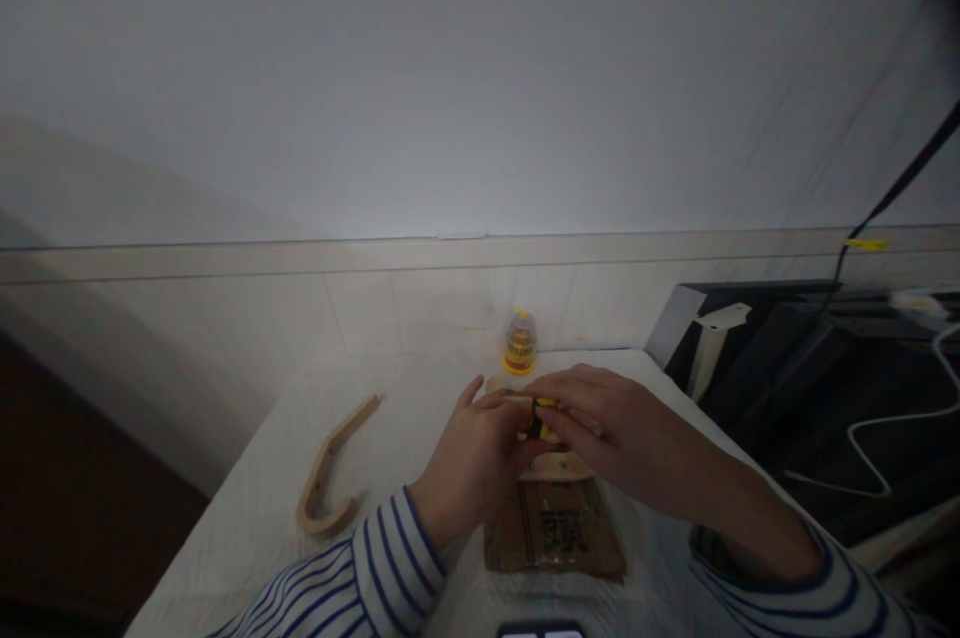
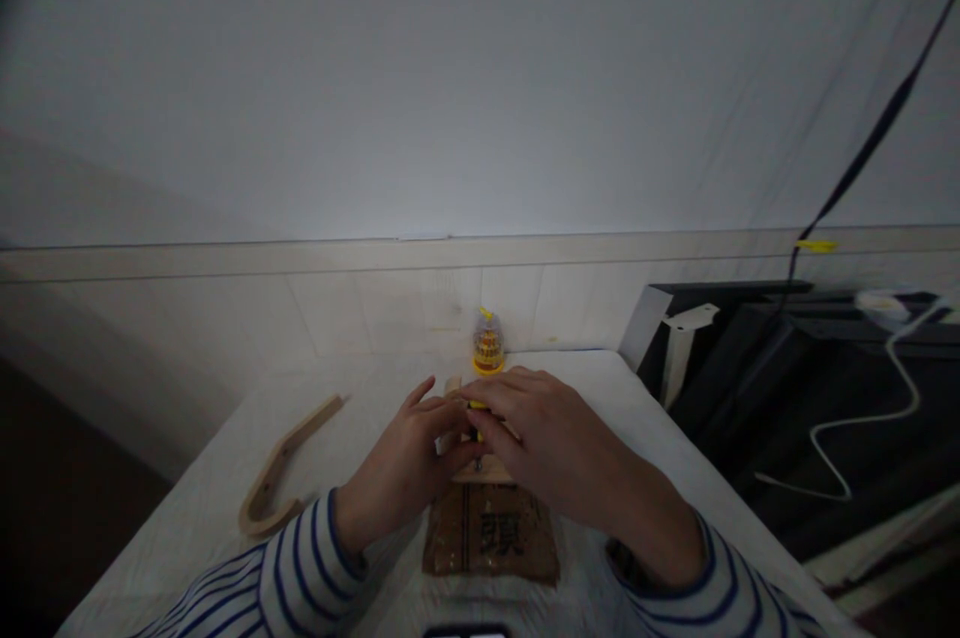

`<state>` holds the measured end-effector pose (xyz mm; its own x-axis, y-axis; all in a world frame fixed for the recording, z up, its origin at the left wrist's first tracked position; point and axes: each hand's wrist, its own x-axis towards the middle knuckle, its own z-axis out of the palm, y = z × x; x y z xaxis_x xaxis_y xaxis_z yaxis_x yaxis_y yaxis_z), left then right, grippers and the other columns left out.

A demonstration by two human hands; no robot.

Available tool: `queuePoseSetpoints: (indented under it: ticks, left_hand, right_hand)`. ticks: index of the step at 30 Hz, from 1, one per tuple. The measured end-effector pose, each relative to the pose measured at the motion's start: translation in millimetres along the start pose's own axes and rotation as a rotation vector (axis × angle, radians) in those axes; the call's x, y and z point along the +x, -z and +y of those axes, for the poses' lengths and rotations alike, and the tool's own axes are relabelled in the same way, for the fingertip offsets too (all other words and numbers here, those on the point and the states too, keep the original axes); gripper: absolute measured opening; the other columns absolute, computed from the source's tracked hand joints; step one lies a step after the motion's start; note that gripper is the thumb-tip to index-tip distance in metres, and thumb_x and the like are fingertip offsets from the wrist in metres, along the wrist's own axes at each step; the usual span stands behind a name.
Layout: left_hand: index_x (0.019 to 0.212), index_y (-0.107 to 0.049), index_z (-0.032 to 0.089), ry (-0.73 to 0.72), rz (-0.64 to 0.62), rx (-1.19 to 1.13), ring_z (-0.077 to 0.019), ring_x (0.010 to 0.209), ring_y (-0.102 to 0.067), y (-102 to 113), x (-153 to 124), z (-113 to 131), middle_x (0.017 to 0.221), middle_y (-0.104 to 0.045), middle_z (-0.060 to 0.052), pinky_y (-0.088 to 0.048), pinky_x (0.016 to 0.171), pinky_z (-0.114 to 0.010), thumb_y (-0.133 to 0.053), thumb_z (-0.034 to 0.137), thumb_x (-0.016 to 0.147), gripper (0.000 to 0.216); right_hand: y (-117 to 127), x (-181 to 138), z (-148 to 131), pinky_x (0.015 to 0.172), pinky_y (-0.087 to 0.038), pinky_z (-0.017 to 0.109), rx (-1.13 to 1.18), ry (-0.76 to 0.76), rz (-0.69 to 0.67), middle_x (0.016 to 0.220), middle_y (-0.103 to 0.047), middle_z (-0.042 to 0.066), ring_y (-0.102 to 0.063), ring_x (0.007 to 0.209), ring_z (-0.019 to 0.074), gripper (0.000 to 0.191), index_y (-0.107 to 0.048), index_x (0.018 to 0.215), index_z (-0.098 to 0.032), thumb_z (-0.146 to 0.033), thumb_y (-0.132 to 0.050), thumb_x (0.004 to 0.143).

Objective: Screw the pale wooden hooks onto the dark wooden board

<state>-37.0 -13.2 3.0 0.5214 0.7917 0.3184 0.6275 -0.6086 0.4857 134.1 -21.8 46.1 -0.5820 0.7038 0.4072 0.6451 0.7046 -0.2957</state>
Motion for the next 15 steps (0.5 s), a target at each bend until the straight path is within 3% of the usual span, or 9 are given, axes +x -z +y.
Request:
queuePoseSetpoints:
  ticks: [6,15]
  left_hand:
    - [0.093,-0.059,0.022,-0.033,-0.020,-0.025,-0.0169,0.101,-0.058,0.8,-0.5,-1.0,0.102,-0.066,0.001,-0.016,0.110,-0.047,-0.062,0.017,0.080,0.014]
    - [0.093,-0.058,0.021,-0.049,-0.052,-0.020,-0.0173,0.107,-0.056,1.6,-1.5,-2.3,0.108,-0.064,-0.001,-0.014,0.110,-0.048,-0.057,0.015,0.082,0.013]
  right_hand:
    - [-4.1,1.0,1.9,0.084,-0.046,0.040,-0.050,-0.012,0.003,0.104,-0.068,0.005,-0.061,0.094,0.0201,0.025,-0.063,0.109,-0.023,-0.021,-0.048,0.089]
    - [-6.3,2.6,1.8,0.079,-0.046,0.038,-0.079,-0.029,0.013,0.098,-0.068,0.004,-0.062,0.089,0.0199,0.020,-0.064,0.101,-0.022,-0.025,-0.048,0.089]
